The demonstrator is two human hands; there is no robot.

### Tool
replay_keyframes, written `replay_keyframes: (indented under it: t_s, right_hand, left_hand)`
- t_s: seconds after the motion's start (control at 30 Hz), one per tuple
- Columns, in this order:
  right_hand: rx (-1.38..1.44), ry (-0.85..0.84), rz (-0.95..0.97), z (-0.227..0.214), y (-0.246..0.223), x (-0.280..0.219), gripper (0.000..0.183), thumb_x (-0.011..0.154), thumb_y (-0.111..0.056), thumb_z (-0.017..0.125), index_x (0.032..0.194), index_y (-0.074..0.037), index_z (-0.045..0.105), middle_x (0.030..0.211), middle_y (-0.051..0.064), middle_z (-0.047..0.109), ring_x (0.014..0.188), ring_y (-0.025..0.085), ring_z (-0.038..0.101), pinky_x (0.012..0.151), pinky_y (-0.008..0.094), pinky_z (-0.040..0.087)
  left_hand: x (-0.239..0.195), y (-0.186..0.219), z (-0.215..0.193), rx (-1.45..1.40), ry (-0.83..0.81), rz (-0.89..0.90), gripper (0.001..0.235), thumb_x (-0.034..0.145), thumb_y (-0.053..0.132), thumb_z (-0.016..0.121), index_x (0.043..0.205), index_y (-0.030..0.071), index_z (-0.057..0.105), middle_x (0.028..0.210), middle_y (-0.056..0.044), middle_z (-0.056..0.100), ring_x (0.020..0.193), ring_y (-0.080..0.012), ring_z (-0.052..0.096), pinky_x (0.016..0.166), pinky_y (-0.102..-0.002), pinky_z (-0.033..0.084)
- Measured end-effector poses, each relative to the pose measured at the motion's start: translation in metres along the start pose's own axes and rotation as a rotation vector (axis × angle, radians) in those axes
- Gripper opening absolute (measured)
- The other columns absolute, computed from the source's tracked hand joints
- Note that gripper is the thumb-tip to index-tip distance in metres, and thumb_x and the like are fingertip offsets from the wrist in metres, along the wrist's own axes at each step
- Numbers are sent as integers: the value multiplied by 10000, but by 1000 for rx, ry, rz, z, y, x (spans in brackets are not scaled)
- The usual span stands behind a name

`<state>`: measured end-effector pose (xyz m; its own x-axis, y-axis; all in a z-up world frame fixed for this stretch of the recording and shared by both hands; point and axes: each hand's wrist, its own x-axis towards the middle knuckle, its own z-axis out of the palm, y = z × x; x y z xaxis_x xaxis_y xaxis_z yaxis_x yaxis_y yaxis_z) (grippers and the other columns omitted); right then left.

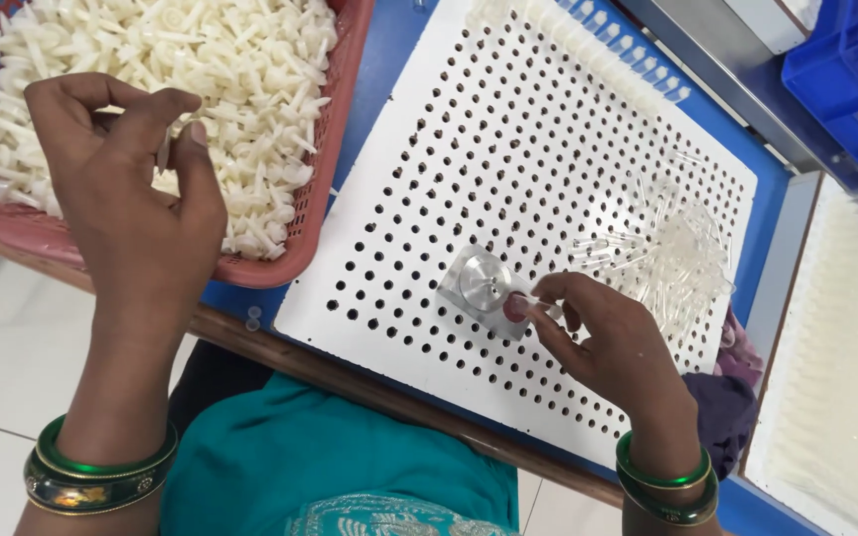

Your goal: The person picks white plastic parts one at a time from a red basket, picks a clear plastic tube, presses the parts together by hand over a small metal fixture on a perforated board, and places the finished assembly into a tray at the top of the board, repeating the cycle continuously.

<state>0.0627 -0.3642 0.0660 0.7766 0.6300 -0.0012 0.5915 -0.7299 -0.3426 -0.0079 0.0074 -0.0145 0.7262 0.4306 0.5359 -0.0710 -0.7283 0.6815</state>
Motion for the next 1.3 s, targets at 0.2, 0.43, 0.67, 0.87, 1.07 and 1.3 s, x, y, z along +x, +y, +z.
replay_keyframes:
  t_s: [0.2,0.43,0.67,0.87,1.07,1.3]
  right_hand:
    - [-43,9,-1,-3,1,6,232,860,-302,792,986,-116,732,838,21,727,603,161,654,535,307,512]
    - [1,55,24,-10,3,0,292,765,-252,849,1009,-110,776,827,20,738,545,123,614,493,288,464]
    - [325,218,62,-9,1,-18,215,858,-14,761,1071,-11,731,1019,86,734,727,91,669,587,232,527]
    - [557,218,15,6,2,-11,223,944,110,611,1122,30,718,1076,132,671,784,105,679,632,221,565]
    - [672,66,48,6,10,-2,216,985,-86,633,1122,26,757,786,60,644,543,67,590,483,203,446]
    - [778,60,12,7,12,7,245,1007,-140,630,1089,56,751,775,66,664,521,67,575,469,200,427]
  left_hand:
    - [-3,-5,1,18,4,63,215,1032,-100,609,1209,-6,686,1248,-132,372,1081,-228,502,834,-296,454]
    - [5,34,-3,-153,-30,-97,318,1028,-50,720,1339,4,682,1191,-140,569,1006,-204,614,894,-305,513]
    - [-53,112,62,-992,-527,-479,390,910,13,771,1284,31,660,1215,-100,748,965,-128,744,838,-273,607]
    - [-66,131,83,-1427,-579,-616,526,928,-30,698,1429,7,540,1024,-78,754,1024,-120,747,911,-273,620]
    - [-67,129,69,-865,-416,-187,498,916,-78,695,1394,18,590,997,-73,762,932,-204,753,837,-303,598]
    - [-66,127,71,-758,-284,80,467,909,-119,671,1353,-2,583,1151,-121,768,893,-225,709,830,-352,578]
